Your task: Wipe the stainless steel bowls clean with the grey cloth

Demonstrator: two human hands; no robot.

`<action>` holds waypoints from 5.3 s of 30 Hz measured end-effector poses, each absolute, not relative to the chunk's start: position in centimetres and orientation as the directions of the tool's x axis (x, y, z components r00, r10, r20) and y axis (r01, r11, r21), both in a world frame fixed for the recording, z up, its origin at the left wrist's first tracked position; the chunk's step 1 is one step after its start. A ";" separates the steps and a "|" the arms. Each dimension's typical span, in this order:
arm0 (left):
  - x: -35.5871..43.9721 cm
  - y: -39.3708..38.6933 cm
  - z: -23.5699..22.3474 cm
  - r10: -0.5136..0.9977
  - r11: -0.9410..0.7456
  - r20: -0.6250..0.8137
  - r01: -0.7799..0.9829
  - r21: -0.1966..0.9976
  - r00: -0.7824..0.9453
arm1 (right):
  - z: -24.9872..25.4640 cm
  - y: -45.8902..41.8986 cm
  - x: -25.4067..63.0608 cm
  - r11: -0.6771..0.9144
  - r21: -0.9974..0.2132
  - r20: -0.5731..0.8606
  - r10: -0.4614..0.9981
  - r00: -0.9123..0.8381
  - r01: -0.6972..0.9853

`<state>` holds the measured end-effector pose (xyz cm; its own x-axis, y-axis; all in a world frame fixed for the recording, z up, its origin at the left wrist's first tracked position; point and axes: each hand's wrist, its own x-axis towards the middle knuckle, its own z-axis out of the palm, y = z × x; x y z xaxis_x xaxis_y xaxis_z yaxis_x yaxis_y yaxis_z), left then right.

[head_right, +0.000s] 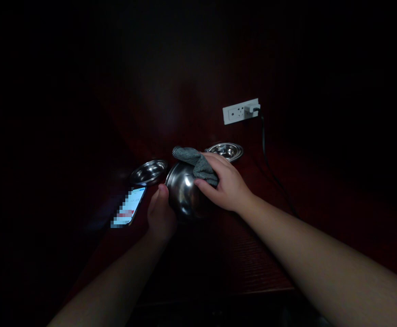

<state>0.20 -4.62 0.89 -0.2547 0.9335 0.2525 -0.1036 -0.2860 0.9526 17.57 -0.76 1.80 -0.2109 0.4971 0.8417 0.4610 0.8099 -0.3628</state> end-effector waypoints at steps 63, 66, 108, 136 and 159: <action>-0.3 -4.6 0.3 0.901 -0.432 0.433 -0.072 0.899 0.007 | 2.0 -0.5 17.8 0.873 -0.318 0.887 0.412 -0.210 0.369; -0.4 -4.4 0.2 0.904 -0.427 0.428 -0.068 0.902 -0.010 | 2.3 -0.8 17.7 0.879 -0.301 0.885 0.402 -0.235 0.371; 0.1 -3.7 -1.2 0.910 -0.381 0.402 -0.176 0.908 0.105 | 0.4 0.3 18.1 0.782 -0.435 0.855 0.514 -0.069 0.446; 0.2 -3.5 -1.5 0.878 -0.428 0.456 -0.185 0.885 0.146 | 0.2 0.5 18.2 0.775 -0.398 0.879 0.475 -0.037 0.491; 0.3 -3.6 -1.3 0.850 -0.469 0.504 -0.215 0.857 0.153 | 0.3 0.4 18.2 0.778 -0.366 0.894 0.446 -0.038 0.510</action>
<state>0.29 -3.64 -1.27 0.1529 0.8500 0.5041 -0.2146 -0.4694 0.8565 18.18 0.41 0.26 -0.0378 0.4459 0.8943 0.5105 0.7780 -0.3664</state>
